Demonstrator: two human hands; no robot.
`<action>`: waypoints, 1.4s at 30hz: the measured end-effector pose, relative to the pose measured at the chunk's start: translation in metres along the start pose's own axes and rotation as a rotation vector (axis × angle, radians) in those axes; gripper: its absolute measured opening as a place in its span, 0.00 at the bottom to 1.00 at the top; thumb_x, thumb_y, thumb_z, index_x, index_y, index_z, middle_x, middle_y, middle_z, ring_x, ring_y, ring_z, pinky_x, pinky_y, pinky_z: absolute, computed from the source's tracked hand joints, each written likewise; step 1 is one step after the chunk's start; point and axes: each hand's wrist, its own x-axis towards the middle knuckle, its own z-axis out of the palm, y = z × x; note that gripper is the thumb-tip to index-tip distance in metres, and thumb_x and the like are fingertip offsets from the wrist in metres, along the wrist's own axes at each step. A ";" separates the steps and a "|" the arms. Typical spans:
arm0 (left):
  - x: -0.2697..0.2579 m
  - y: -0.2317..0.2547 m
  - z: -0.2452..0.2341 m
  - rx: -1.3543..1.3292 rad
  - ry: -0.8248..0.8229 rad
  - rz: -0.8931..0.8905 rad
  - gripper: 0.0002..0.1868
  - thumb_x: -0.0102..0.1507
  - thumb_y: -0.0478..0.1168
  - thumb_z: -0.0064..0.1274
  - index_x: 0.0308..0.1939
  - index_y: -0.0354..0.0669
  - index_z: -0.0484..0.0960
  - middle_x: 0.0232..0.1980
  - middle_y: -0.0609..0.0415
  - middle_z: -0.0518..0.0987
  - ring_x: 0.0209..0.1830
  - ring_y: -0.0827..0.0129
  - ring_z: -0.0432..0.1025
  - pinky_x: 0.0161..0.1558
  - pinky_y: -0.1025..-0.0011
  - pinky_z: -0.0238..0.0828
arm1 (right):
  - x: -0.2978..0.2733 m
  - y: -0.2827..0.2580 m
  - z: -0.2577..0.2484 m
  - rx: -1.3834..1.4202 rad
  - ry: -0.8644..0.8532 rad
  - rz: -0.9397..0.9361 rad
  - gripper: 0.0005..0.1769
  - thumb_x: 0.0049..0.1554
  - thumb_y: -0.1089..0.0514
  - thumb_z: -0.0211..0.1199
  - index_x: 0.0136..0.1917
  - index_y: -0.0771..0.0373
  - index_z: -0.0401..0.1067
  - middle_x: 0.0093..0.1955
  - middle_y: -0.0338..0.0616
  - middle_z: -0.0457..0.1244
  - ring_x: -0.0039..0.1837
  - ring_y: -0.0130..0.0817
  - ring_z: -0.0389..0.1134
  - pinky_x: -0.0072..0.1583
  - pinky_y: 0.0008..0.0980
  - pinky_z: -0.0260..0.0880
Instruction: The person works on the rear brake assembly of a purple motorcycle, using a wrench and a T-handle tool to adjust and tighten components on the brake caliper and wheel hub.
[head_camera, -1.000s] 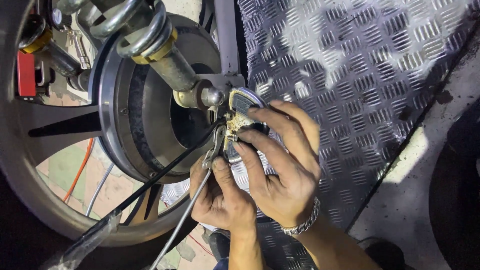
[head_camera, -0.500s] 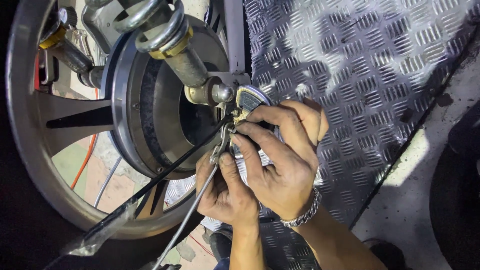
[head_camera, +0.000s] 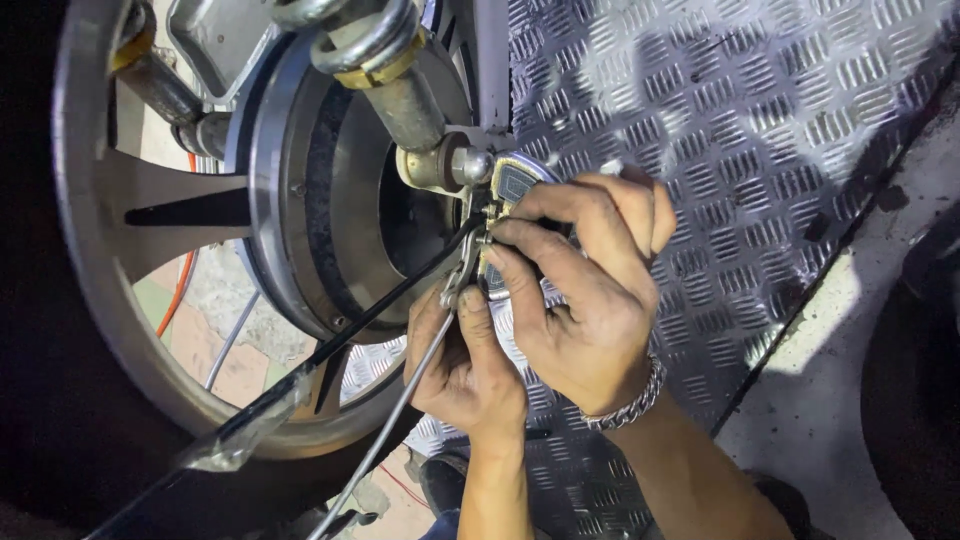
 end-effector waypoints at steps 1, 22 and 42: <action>0.001 0.002 -0.001 0.013 -0.007 -0.004 0.06 0.68 0.28 0.52 0.49 0.33 0.78 0.48 0.40 0.80 0.50 0.56 0.78 0.53 0.66 0.81 | -0.001 -0.001 0.001 0.009 0.017 -0.007 0.07 0.62 0.62 0.62 0.44 0.65 0.77 0.48 0.46 0.67 0.54 0.46 0.63 0.63 0.48 0.53; -0.011 -0.015 0.007 0.086 0.059 -0.065 0.07 0.67 0.33 0.56 0.47 0.33 0.80 0.45 0.44 0.82 0.47 0.61 0.79 0.51 0.68 0.80 | -0.032 0.021 -0.021 0.378 0.007 0.356 0.04 0.61 0.68 0.61 0.49 0.73 0.69 0.53 0.60 0.66 0.58 0.47 0.71 0.63 0.38 0.74; -0.036 -0.059 0.028 0.221 0.300 -0.101 0.12 0.63 0.34 0.61 0.46 0.30 0.80 0.43 0.43 0.82 0.42 0.62 0.79 0.48 0.70 0.82 | -0.052 0.082 -0.016 0.538 -0.251 0.289 0.09 0.57 0.64 0.61 0.49 0.71 0.68 0.53 0.63 0.70 0.59 0.54 0.78 0.63 0.43 0.83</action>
